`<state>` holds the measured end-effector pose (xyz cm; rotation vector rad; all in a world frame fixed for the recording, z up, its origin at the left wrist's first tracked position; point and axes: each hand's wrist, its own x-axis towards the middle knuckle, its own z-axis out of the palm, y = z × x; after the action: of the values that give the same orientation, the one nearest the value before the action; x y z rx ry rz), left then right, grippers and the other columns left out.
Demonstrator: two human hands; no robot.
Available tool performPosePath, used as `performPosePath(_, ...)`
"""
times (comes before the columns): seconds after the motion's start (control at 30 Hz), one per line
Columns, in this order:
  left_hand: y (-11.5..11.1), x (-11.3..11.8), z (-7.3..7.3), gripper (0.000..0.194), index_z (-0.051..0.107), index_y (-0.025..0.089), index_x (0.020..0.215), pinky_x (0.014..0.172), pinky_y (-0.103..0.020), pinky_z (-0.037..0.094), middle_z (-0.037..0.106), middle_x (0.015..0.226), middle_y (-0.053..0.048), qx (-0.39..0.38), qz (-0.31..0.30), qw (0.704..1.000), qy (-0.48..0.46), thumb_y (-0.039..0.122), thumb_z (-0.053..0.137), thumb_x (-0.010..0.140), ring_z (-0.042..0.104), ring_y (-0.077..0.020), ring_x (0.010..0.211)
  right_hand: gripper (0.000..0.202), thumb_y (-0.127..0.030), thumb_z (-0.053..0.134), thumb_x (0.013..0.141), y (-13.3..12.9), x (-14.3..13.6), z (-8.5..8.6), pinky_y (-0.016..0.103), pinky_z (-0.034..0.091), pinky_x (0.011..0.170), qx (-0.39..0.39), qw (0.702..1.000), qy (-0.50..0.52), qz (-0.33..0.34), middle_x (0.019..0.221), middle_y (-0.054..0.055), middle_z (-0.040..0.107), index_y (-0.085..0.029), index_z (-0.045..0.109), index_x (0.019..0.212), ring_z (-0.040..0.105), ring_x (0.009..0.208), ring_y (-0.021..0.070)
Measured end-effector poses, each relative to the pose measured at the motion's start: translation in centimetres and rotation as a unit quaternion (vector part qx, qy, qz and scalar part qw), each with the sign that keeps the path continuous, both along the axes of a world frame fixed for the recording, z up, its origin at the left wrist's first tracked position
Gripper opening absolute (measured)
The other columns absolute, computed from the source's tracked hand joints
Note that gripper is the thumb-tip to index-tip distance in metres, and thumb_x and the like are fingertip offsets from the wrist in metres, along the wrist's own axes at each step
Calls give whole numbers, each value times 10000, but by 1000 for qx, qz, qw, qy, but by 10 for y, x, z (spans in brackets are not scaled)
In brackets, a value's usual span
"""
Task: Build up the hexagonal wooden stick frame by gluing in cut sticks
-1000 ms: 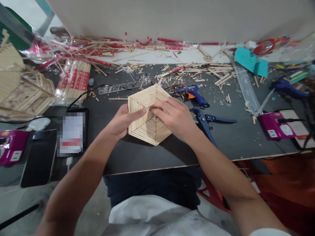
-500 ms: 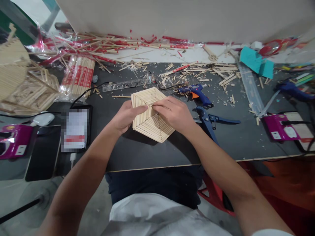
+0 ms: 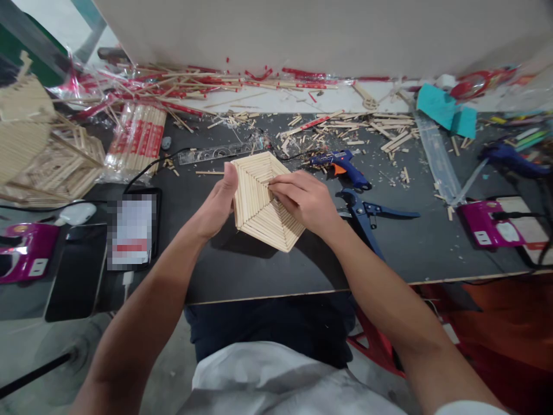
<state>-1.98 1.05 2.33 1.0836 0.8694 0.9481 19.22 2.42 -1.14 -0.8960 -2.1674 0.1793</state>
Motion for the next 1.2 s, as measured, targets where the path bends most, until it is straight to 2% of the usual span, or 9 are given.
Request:
performPosePath(0.2,-4,-13,15,822,731,190,1231,1087,-492,529,747,1209,-144,45,-92,994,-25,874,553,814,616,-389,1315,217,-301,568,1023,-1,1,7,396,598,906,-35,995,96,-15,1091,52,795,-275,783,1024,745,982,199)
performPosePath(0.33,-5,-23,19,757,686,238,1334,1102,-475,528,701,1320,-126,96,-158,982,28,510,937,673,636,-369,1289,186,-335,624,997,-4,1,11,374,607,880,-75,981,179,-16,1035,46,806,-273,798,977,755,953,194)
performPosePath(0.4,-6,-20,18,679,697,242,1313,1096,-461,534,712,1303,-103,126,-117,980,98,394,935,696,667,-341,1238,174,-376,657,976,-5,1,11,383,609,882,-106,971,211,-15,1016,44,808,-279,801,963,755,954,202)
performPosePath(0.6,-12,4,5,403,758,203,1155,1009,-393,549,762,1067,-76,256,85,931,247,391,836,807,708,-294,1036,235,-472,725,906,-7,-5,8,398,601,901,-205,932,297,-21,995,58,797,-246,788,924,739,948,204)
performPosePath(0.7,-9,9,-1,422,755,237,1202,1043,-394,501,733,1132,-93,338,129,883,300,423,828,830,661,-300,1111,296,-513,792,810,-10,-9,6,425,606,898,-285,887,363,-11,987,51,788,-230,765,895,735,930,220)
performPosePath(0.8,-1,9,-8,421,747,278,1233,1068,-424,463,692,1216,-109,431,154,819,346,515,758,885,596,-299,1189,346,-502,856,689,-14,-11,2,468,570,1015,-388,802,453,13,1069,18,785,-271,759,927,716,1071,259)
performPosePath(0.93,10,4,-22,378,732,307,1244,1047,-451,463,661,1246,-112,496,144,759,396,541,654,957,576,-277,1179,284,-384,850,660,-16,-13,3,451,493,1132,-489,703,514,57,1183,15,773,-289,755,910,647,1243,274)
performPosePath(1.07,13,-1,-32,338,739,326,1231,1087,-480,445,605,1347,-110,489,131,759,410,507,677,952,531,-295,1284,300,-327,874,606,-13,-15,4,470,535,1073,-563,641,519,55,1065,25,804,-258,741,866,676,1171,293)
performPosePath(1.2,14,-4,-35,281,762,319,1164,1129,-487,436,526,1466,-91,427,108,809,390,483,706,943,488,-309,1381,228,-297,827,665,-11,-16,0,472,560,1028,-590,615,521,48,956,39,811,-218,737,858,716,1064,289)
